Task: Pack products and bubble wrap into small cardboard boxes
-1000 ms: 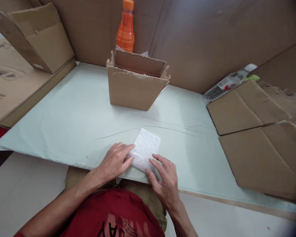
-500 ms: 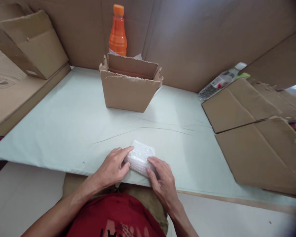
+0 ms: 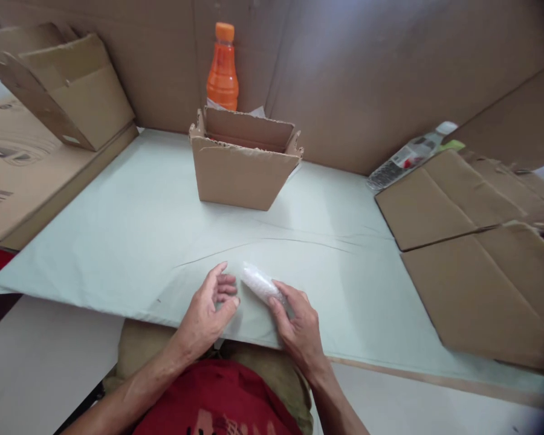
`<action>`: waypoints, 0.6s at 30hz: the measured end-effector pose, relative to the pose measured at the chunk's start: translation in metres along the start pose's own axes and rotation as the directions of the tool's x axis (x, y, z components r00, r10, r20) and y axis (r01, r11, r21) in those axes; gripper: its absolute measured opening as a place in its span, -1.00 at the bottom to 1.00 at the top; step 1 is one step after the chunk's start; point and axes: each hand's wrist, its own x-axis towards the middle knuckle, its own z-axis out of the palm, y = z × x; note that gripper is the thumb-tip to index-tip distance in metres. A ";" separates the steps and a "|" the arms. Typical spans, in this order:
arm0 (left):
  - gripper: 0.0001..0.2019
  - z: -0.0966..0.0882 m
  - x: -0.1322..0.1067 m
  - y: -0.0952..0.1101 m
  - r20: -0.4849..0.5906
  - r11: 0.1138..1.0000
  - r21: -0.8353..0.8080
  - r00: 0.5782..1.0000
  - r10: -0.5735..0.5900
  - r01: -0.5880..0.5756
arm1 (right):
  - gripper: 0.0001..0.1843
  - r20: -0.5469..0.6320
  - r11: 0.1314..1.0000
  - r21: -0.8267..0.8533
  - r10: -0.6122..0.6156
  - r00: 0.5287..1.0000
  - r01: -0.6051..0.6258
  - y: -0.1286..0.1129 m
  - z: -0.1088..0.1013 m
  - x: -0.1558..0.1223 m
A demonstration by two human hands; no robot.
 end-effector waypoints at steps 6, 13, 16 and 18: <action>-0.17 0.018 -0.008 0.007 0.096 0.934 -0.341 0.993 -0.075 0.104 | -0.74 0.203 0.942 0.270 0.144 0.969 -0.197 -0.017 0.006 -0.006; -0.31 0.017 -0.011 0.005 -0.046 0.884 0.218 0.900 0.434 -0.415 | -0.57 0.091 0.987 0.160 -0.036 0.995 0.021 -0.019 -0.003 -0.003; -0.27 0.016 -0.006 0.003 0.024 0.784 0.338 0.838 0.545 -0.520 | -0.51 0.105 0.993 0.109 -0.055 0.993 0.043 -0.020 -0.004 -0.001; -0.26 0.016 -0.003 -0.001 0.054 0.812 0.346 0.874 0.482 -0.470 | -0.47 0.152 0.994 0.102 -0.050 0.987 0.035 -0.021 -0.004 0.001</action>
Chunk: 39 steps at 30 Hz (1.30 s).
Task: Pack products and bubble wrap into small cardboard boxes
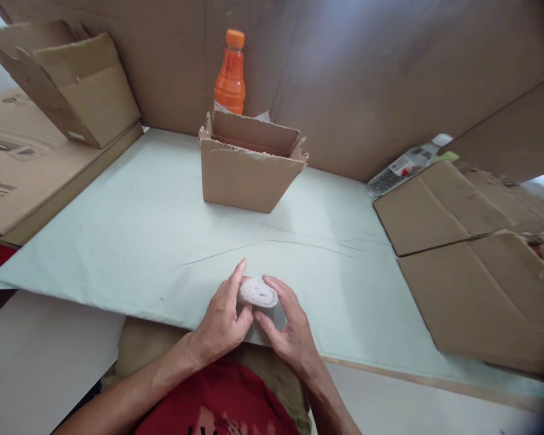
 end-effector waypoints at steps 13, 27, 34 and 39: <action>-0.09 0.002 -0.001 -0.013 0.203 0.997 -0.072 0.979 0.028 -0.014 | -0.72 0.127 0.977 0.206 -0.078 0.989 0.050 -0.007 -0.011 0.018; -0.35 -0.078 0.188 0.016 -0.027 0.681 0.574 0.821 0.571 -0.455 | -0.84 -0.204 0.992 0.071 0.121 0.971 -0.109 0.024 -0.055 0.021; -0.55 -0.078 0.243 0.000 0.012 0.629 0.670 0.853 0.522 -0.394 | -0.74 -0.259 0.964 0.088 0.267 0.928 -0.252 0.041 -0.062 0.010; -0.67 -0.085 0.187 0.019 0.089 0.637 0.539 0.789 0.608 -0.551 | -0.62 -0.413 0.941 0.192 0.335 0.847 -0.279 0.045 -0.082 0.005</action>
